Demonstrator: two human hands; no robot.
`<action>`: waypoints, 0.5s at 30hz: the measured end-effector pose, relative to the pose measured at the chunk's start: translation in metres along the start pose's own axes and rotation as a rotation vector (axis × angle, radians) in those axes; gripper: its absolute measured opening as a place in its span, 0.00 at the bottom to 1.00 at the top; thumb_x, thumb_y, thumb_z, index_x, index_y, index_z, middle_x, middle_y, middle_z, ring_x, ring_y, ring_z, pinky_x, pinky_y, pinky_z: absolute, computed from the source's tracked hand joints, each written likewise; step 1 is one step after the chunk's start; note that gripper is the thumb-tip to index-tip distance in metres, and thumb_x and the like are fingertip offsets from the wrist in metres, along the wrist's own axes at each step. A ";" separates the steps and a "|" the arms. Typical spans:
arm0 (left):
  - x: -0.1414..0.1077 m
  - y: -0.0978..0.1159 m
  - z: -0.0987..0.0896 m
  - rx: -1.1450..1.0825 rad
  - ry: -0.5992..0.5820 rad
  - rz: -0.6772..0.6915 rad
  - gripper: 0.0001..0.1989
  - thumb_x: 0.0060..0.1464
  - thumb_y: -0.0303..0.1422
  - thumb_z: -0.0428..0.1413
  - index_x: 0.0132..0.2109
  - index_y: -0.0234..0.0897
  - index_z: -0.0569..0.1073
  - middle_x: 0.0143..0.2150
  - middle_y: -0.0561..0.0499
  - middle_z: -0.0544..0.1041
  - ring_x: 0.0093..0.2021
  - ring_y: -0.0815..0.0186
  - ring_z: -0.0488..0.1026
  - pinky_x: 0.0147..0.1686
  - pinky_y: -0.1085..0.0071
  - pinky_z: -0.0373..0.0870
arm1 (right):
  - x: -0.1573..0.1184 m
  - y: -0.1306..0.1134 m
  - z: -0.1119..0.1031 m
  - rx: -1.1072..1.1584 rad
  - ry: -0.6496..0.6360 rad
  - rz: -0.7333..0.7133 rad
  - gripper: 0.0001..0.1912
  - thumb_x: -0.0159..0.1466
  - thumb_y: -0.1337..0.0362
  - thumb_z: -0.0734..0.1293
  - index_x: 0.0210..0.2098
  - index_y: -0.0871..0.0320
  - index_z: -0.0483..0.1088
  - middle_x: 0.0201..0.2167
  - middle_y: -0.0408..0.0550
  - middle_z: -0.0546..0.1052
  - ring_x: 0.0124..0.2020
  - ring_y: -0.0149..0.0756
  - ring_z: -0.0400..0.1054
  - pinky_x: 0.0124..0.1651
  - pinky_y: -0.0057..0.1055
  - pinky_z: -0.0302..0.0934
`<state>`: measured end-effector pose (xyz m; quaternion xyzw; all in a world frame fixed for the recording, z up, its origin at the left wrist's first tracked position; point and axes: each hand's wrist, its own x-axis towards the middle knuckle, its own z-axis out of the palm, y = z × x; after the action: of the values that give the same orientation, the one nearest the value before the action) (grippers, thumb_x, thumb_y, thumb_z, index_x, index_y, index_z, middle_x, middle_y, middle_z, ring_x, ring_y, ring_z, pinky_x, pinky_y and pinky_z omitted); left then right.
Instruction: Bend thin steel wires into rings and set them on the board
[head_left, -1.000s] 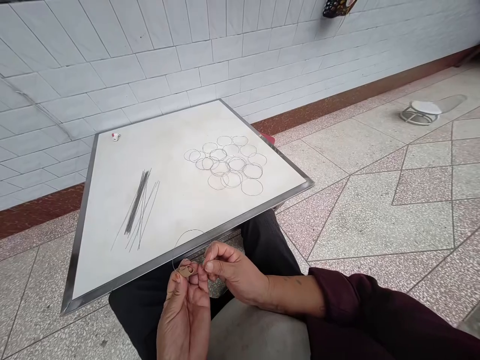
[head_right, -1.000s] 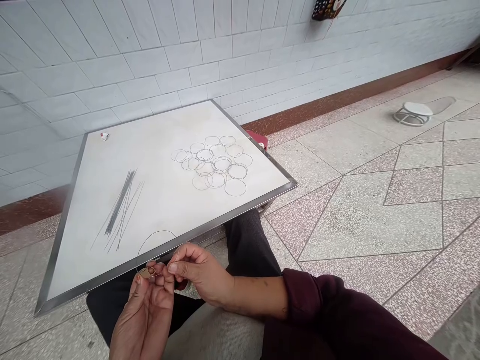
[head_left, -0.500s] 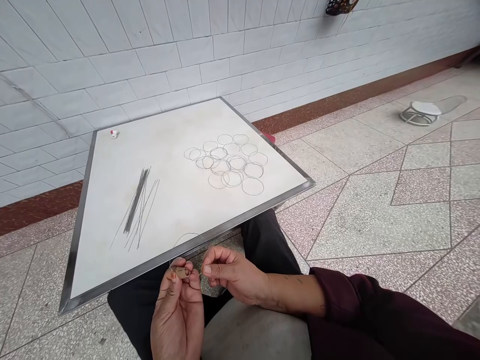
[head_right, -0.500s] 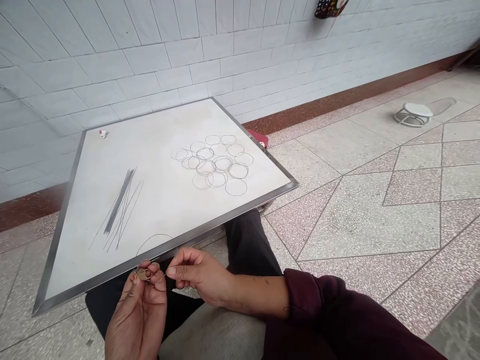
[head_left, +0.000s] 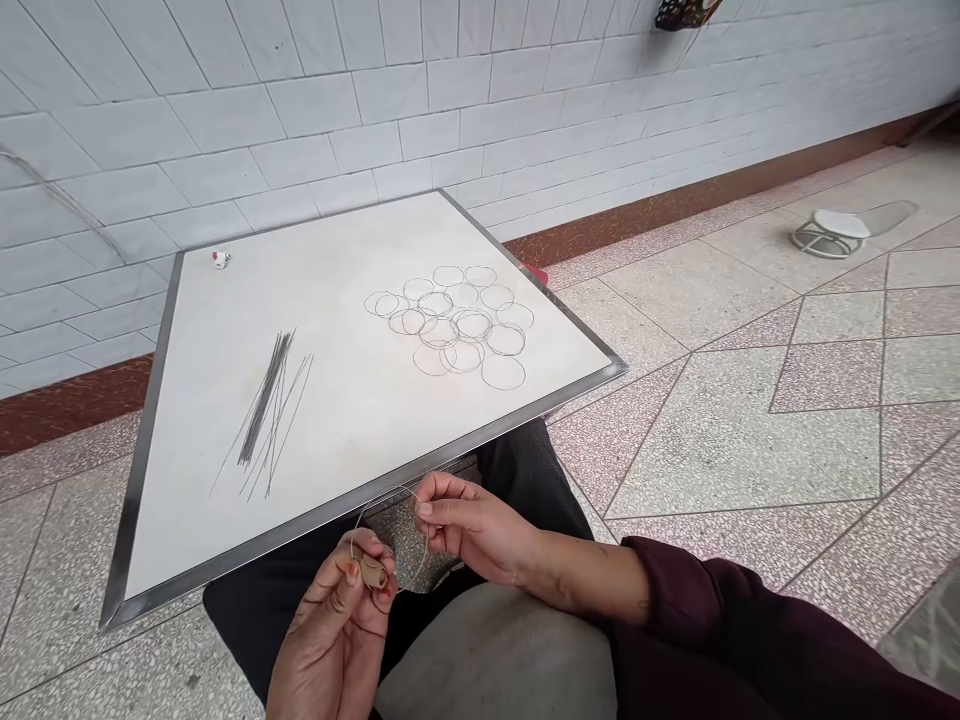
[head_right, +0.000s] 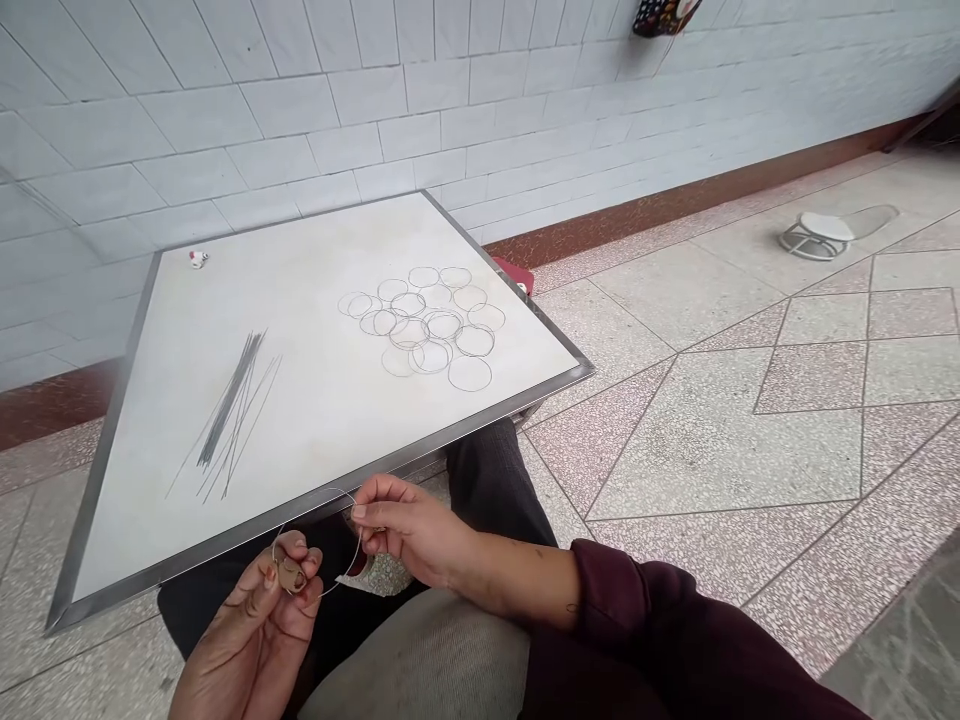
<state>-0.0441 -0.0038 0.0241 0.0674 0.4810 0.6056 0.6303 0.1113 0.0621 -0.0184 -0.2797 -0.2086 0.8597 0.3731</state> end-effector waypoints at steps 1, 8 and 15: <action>0.000 0.000 -0.001 0.033 -0.038 -0.016 0.12 0.38 0.27 0.71 0.34 0.34 0.82 0.36 0.49 0.76 0.35 0.67 0.74 0.37 0.77 0.76 | 0.000 -0.002 0.000 -0.015 0.007 -0.003 0.17 0.50 0.61 0.79 0.28 0.60 0.68 0.21 0.37 0.70 0.23 0.23 0.61 0.31 0.23 0.55; -0.003 -0.001 -0.004 0.176 -0.233 -0.100 0.05 0.47 0.28 0.66 0.35 0.36 0.82 0.37 0.49 0.72 0.35 0.66 0.71 0.35 0.74 0.73 | 0.002 -0.010 -0.004 -0.145 -0.002 -0.074 0.16 0.51 0.60 0.78 0.29 0.60 0.68 0.23 0.37 0.69 0.26 0.25 0.62 0.33 0.25 0.54; -0.004 -0.003 0.001 0.308 -0.332 -0.144 0.05 0.53 0.32 0.62 0.31 0.35 0.81 0.37 0.49 0.69 0.34 0.67 0.68 0.35 0.72 0.71 | -0.001 -0.018 -0.006 -0.416 -0.131 -0.214 0.14 0.58 0.57 0.74 0.30 0.59 0.68 0.27 0.38 0.66 0.26 0.24 0.58 0.32 0.25 0.55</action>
<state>-0.0407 -0.0076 0.0247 0.2268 0.4610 0.4593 0.7247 0.1249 0.0738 -0.0130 -0.2705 -0.4335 0.7700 0.3822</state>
